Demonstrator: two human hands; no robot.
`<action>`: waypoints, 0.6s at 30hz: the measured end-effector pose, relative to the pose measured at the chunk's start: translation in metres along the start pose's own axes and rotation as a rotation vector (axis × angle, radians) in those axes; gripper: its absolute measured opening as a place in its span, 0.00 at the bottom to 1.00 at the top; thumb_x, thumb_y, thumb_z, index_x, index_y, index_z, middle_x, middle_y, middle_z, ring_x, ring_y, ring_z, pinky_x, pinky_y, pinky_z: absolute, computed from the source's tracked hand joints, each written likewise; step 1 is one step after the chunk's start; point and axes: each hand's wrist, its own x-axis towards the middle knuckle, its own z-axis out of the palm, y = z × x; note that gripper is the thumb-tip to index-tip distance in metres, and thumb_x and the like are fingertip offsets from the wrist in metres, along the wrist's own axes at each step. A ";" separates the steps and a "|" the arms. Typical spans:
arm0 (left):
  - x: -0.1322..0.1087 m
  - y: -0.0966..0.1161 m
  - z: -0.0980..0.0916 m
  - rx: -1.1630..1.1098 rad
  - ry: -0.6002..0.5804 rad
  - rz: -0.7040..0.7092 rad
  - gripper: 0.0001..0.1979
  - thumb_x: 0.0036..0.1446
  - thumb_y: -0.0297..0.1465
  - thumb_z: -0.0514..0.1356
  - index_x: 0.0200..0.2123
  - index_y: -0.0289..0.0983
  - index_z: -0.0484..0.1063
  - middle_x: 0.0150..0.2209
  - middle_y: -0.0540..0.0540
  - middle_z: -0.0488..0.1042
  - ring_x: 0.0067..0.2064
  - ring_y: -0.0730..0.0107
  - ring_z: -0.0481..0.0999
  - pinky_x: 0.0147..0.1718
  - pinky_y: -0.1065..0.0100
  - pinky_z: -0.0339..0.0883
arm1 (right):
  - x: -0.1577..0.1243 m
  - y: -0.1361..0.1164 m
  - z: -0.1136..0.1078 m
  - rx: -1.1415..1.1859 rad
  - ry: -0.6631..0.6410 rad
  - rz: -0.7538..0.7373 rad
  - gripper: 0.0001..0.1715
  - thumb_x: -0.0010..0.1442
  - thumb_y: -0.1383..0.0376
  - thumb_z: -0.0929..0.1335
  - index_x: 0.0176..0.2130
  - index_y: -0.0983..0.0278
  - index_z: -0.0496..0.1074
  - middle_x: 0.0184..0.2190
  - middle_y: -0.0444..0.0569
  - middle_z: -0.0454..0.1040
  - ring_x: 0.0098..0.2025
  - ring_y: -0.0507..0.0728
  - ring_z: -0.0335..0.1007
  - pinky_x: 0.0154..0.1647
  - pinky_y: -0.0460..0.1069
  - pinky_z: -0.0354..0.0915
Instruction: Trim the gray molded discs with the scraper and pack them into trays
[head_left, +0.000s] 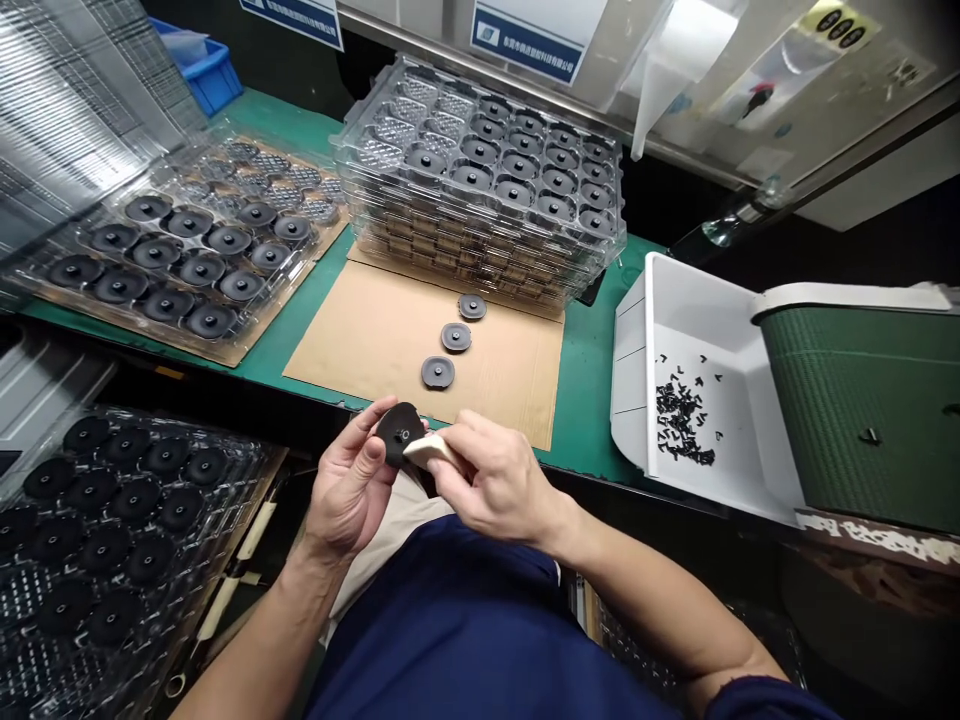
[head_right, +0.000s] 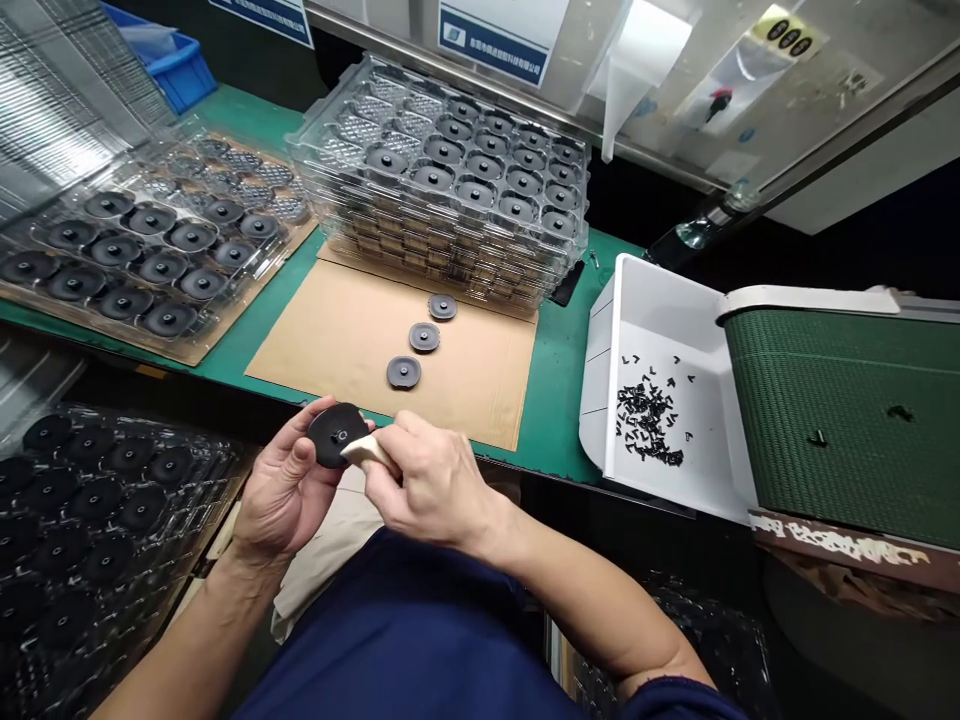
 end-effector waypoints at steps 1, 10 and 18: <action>0.000 0.000 -0.001 0.006 -0.007 -0.019 0.22 0.55 0.36 0.74 0.52 0.40 0.81 0.48 0.43 0.83 0.48 0.63 0.83 0.52 0.68 0.76 | 0.000 0.001 0.000 -0.039 0.012 0.007 0.13 0.69 0.63 0.64 0.32 0.64 0.69 0.30 0.44 0.64 0.28 0.50 0.58 0.30 0.46 0.54; -0.002 -0.001 -0.006 -0.122 -0.137 -0.490 0.24 0.58 0.49 0.69 0.47 0.36 0.83 0.44 0.40 0.84 0.36 0.55 0.84 0.34 0.55 0.83 | 0.025 0.012 -0.018 -0.279 0.002 -0.555 0.11 0.73 0.66 0.63 0.50 0.61 0.73 0.40 0.50 0.73 0.37 0.55 0.63 0.40 0.49 0.62; -0.002 0.013 0.007 -0.056 -0.096 -0.054 0.27 0.48 0.26 0.77 0.52 0.44 0.81 0.49 0.45 0.83 0.51 0.64 0.83 0.51 0.71 0.76 | 0.016 -0.020 -0.014 0.074 0.110 -0.177 0.11 0.67 0.66 0.65 0.31 0.63 0.63 0.26 0.42 0.63 0.26 0.49 0.55 0.29 0.47 0.53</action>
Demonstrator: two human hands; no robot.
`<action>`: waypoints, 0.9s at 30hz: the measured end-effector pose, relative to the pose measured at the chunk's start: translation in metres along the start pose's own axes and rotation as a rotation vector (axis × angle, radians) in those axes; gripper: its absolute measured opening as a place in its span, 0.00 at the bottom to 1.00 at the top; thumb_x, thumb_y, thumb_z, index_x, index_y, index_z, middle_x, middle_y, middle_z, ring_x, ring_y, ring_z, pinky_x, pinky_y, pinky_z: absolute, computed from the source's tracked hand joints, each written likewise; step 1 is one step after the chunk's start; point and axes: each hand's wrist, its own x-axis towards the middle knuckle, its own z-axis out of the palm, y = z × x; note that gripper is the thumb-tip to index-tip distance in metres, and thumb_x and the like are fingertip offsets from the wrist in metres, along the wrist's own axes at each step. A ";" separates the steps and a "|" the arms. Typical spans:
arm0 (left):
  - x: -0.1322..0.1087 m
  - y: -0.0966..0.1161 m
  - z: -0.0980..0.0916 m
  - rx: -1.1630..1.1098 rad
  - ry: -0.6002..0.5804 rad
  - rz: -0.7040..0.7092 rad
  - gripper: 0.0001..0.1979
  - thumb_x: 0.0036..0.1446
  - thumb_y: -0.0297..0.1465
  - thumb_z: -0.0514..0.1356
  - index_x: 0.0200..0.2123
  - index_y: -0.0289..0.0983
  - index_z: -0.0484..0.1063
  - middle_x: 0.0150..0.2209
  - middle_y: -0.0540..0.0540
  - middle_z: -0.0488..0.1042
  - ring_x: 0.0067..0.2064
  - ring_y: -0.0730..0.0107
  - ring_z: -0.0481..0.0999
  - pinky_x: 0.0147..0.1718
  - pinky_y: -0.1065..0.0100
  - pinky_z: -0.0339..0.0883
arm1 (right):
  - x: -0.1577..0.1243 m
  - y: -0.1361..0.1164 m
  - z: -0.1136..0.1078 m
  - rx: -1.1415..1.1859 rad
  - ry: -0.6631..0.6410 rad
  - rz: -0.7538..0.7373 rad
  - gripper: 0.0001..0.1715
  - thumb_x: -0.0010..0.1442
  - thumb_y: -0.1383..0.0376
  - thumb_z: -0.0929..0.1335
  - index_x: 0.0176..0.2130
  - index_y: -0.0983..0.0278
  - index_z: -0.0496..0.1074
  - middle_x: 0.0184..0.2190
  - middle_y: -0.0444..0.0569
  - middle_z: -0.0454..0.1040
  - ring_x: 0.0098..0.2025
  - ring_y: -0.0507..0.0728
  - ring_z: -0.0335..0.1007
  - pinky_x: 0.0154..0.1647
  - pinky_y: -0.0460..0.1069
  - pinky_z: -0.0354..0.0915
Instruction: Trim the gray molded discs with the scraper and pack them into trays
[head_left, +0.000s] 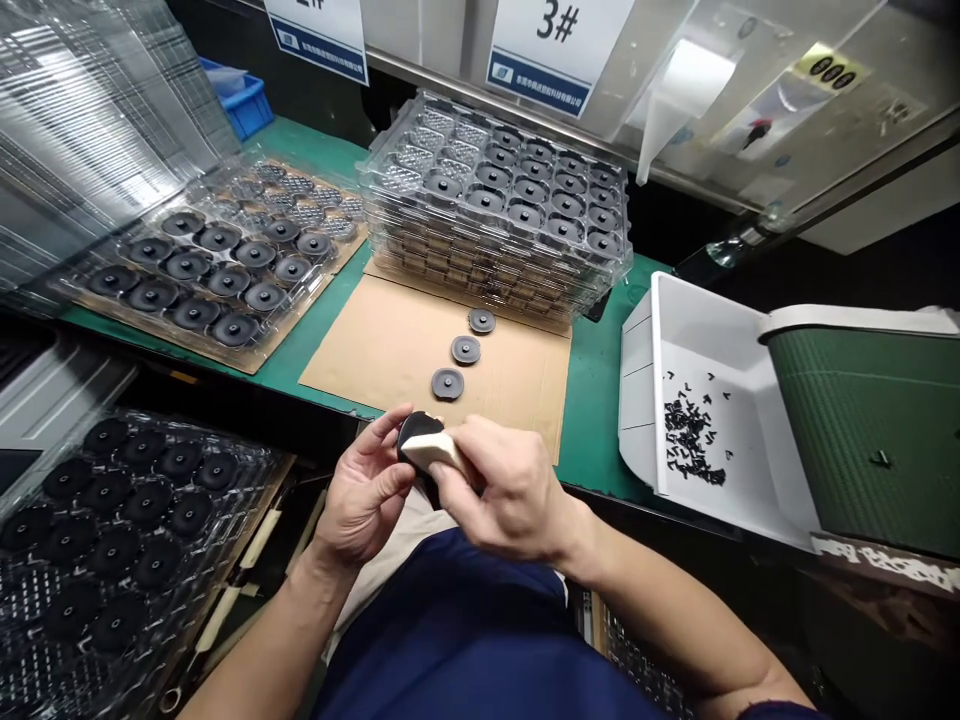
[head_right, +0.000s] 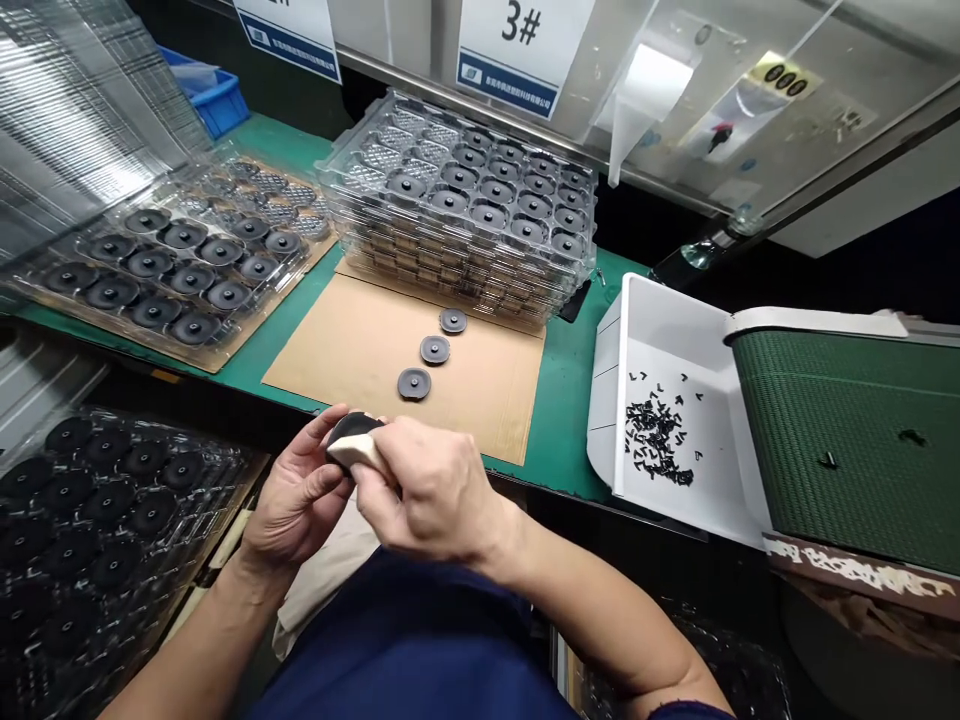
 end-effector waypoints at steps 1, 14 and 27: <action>-0.001 0.002 0.002 0.016 -0.008 0.032 0.26 0.48 0.27 0.77 0.52 0.45 0.81 0.50 0.45 0.83 0.52 0.62 0.82 0.51 0.70 0.76 | -0.001 -0.003 0.002 0.007 -0.010 -0.018 0.09 0.66 0.67 0.64 0.32 0.63 0.63 0.26 0.41 0.63 0.26 0.49 0.54 0.29 0.47 0.52; -0.006 0.008 -0.005 0.051 0.022 -0.012 0.25 0.50 0.35 0.76 0.53 0.46 0.80 0.53 0.43 0.82 0.57 0.55 0.80 0.57 0.63 0.74 | -0.003 0.009 -0.005 -0.099 -0.084 0.036 0.12 0.67 0.65 0.62 0.30 0.61 0.58 0.25 0.41 0.66 0.24 0.49 0.54 0.28 0.47 0.47; -0.008 0.008 -0.016 0.003 0.039 -0.140 0.25 0.55 0.38 0.73 0.56 0.42 0.80 0.53 0.40 0.82 0.52 0.58 0.83 0.54 0.64 0.76 | -0.008 0.017 -0.011 -0.118 -0.188 -0.013 0.10 0.66 0.65 0.62 0.31 0.62 0.61 0.25 0.40 0.68 0.25 0.49 0.56 0.27 0.48 0.46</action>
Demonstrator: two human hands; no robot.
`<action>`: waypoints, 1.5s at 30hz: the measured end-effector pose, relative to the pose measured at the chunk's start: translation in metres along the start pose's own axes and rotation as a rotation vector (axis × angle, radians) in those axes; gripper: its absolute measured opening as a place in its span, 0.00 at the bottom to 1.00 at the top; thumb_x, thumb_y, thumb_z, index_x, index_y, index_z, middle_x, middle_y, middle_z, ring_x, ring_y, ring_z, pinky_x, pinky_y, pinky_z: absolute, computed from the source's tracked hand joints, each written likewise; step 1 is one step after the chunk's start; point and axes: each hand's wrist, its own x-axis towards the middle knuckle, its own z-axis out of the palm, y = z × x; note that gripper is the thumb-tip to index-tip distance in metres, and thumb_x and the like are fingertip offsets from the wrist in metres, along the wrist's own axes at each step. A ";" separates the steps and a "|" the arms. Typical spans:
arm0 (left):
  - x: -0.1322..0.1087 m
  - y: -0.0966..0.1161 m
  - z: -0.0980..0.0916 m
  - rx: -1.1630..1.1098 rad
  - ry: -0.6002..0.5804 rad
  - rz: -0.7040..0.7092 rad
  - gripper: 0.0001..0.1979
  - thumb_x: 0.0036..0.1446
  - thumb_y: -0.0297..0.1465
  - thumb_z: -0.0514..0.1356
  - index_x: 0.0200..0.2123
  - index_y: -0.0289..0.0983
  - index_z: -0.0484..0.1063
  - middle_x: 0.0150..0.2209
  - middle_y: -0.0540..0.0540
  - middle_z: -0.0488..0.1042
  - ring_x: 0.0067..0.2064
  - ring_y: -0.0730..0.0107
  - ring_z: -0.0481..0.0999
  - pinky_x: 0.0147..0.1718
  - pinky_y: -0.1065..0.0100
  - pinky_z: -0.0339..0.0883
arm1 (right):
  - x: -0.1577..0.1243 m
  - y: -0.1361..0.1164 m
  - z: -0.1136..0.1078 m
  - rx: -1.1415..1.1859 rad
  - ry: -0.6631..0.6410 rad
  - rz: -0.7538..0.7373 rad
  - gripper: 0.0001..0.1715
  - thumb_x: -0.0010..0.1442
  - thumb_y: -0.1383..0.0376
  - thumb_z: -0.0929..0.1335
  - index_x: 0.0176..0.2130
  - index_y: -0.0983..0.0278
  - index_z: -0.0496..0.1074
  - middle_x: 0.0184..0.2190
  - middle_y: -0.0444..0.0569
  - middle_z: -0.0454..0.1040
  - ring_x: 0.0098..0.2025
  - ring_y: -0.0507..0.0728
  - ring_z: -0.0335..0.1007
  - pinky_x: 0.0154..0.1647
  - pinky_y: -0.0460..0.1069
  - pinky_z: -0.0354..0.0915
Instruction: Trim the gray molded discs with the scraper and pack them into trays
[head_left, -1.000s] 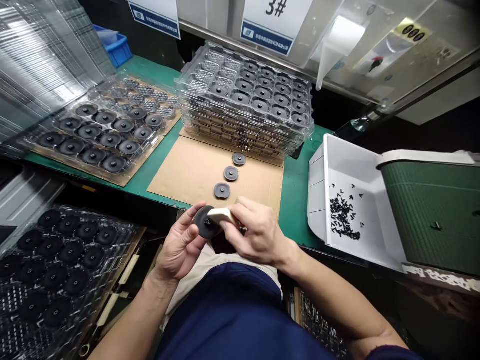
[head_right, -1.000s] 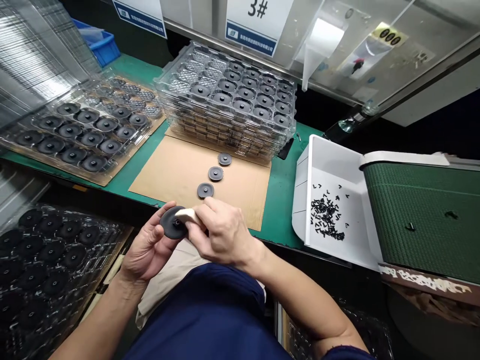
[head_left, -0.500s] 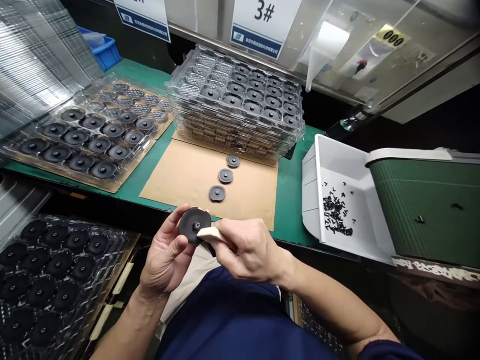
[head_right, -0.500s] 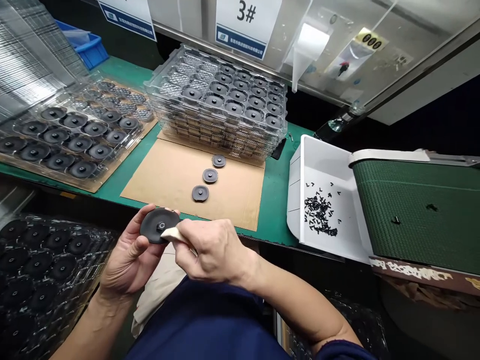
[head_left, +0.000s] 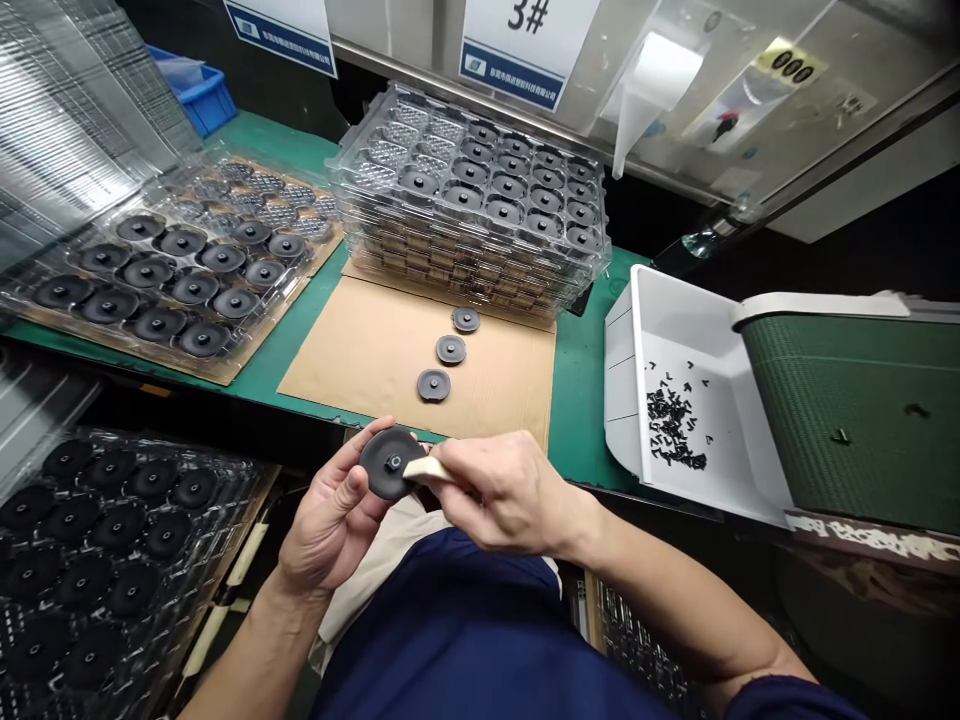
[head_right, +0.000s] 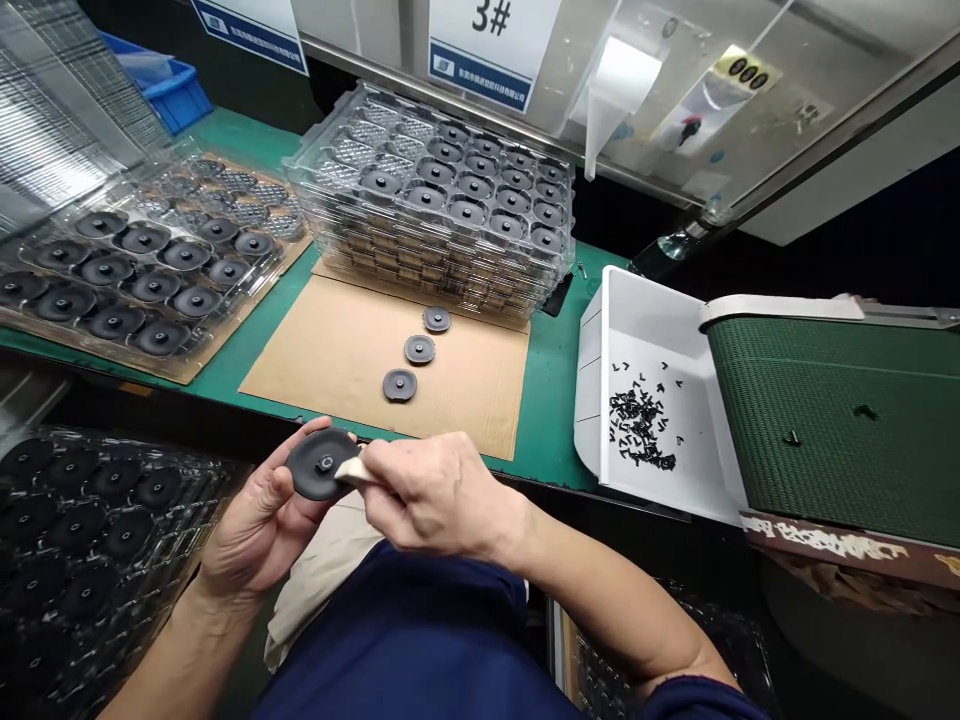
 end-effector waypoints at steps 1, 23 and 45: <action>0.000 0.000 0.000 -0.001 0.006 0.005 0.25 0.55 0.38 0.74 0.56 0.42 0.80 0.52 0.40 0.82 0.52 0.58 0.83 0.55 0.65 0.76 | 0.000 0.000 0.000 -0.015 -0.017 -0.010 0.09 0.66 0.65 0.62 0.32 0.62 0.61 0.26 0.40 0.68 0.25 0.49 0.57 0.27 0.48 0.46; 0.009 -0.008 0.016 0.164 0.027 0.238 0.29 0.39 0.29 0.81 0.47 0.45 0.83 0.49 0.45 0.83 0.53 0.58 0.81 0.53 0.67 0.75 | 0.009 -0.023 0.009 0.155 0.062 0.183 0.09 0.67 0.62 0.62 0.33 0.61 0.61 0.22 0.39 0.64 0.21 0.48 0.53 0.25 0.46 0.47; 0.000 0.000 0.016 0.144 0.102 0.305 0.28 0.43 0.31 0.80 0.50 0.48 0.82 0.51 0.47 0.83 0.58 0.52 0.79 0.58 0.60 0.74 | 0.004 -0.018 0.014 -0.071 0.083 0.125 0.12 0.69 0.63 0.61 0.32 0.62 0.60 0.25 0.42 0.69 0.23 0.50 0.56 0.27 0.49 0.45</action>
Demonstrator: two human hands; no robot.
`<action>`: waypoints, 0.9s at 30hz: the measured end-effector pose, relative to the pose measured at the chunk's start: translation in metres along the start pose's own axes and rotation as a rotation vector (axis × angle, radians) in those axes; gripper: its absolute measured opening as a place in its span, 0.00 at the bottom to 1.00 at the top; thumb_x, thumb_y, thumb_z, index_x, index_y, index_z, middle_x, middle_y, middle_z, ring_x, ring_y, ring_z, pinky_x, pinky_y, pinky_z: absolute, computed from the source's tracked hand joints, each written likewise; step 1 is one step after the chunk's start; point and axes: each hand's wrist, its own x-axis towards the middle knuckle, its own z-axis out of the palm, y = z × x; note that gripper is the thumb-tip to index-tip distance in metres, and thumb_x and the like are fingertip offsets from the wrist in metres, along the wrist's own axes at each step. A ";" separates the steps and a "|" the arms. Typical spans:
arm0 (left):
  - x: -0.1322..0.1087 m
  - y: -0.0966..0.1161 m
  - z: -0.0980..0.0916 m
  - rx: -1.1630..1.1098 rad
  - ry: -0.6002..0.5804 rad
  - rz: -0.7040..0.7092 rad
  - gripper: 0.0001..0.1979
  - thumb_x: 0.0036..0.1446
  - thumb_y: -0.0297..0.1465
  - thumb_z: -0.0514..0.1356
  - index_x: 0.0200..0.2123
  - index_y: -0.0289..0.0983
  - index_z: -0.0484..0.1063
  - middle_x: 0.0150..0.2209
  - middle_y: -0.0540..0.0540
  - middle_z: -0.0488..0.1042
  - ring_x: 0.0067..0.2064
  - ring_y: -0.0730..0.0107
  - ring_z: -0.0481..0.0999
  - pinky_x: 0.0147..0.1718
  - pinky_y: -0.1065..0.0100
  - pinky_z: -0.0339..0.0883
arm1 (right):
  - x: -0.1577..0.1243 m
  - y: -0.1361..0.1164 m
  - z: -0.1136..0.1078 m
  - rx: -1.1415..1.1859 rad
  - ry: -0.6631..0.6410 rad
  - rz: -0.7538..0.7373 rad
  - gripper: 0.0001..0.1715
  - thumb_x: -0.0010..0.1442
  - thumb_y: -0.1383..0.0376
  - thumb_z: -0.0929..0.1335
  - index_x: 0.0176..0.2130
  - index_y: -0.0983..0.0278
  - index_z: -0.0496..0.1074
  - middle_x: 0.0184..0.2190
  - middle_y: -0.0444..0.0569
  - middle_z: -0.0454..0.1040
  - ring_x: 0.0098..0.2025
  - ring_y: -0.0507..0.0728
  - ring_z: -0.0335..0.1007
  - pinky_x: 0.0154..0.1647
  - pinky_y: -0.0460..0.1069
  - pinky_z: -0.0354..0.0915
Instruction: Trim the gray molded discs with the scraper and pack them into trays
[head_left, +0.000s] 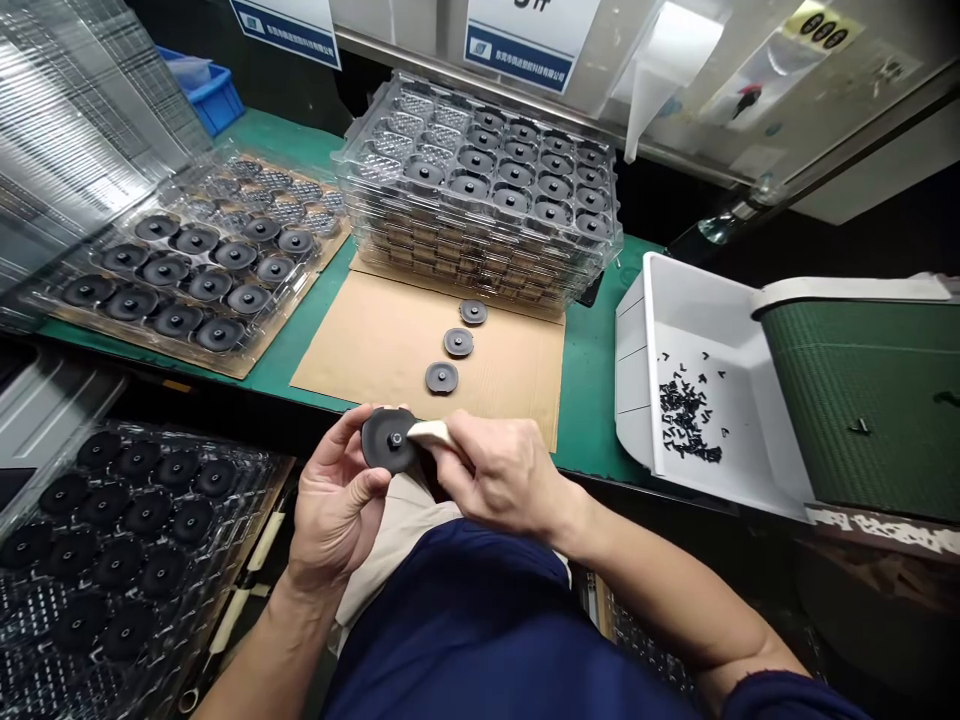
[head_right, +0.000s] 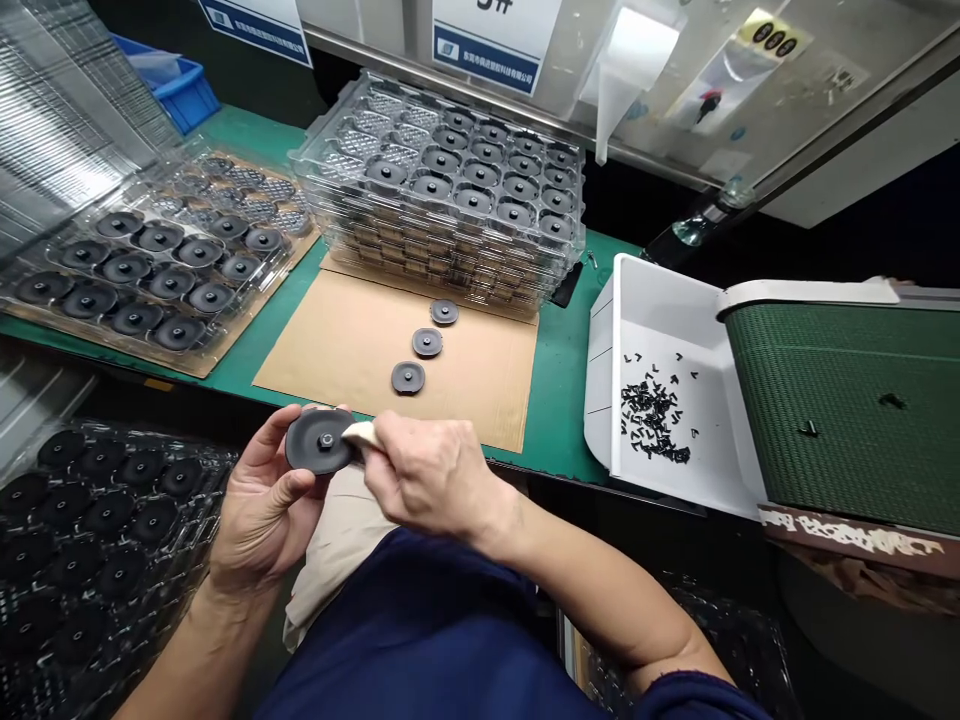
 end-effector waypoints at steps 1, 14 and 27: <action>0.000 0.000 0.000 0.002 0.004 -0.004 0.28 0.43 0.31 0.80 0.50 0.48 0.82 0.51 0.47 0.83 0.57 0.52 0.79 0.57 0.60 0.75 | -0.001 0.001 0.001 -0.015 0.015 0.003 0.12 0.69 0.63 0.61 0.32 0.62 0.61 0.25 0.43 0.69 0.23 0.50 0.56 0.27 0.49 0.44; -0.003 -0.006 -0.006 -0.020 -0.026 -0.019 0.27 0.47 0.31 0.78 0.52 0.46 0.80 0.52 0.45 0.82 0.56 0.55 0.80 0.54 0.64 0.77 | -0.004 0.004 0.001 0.269 -0.059 0.039 0.13 0.67 0.62 0.62 0.30 0.61 0.60 0.22 0.40 0.64 0.22 0.48 0.50 0.27 0.46 0.46; -0.007 0.007 0.004 -0.107 -0.062 -0.346 0.26 0.57 0.28 0.71 0.59 0.41 0.75 0.56 0.38 0.78 0.61 0.46 0.75 0.49 0.57 0.81 | 0.008 0.123 0.049 -0.337 -0.081 0.433 0.17 0.74 0.55 0.62 0.42 0.61 0.76 0.32 0.48 0.78 0.31 0.54 0.67 0.32 0.48 0.44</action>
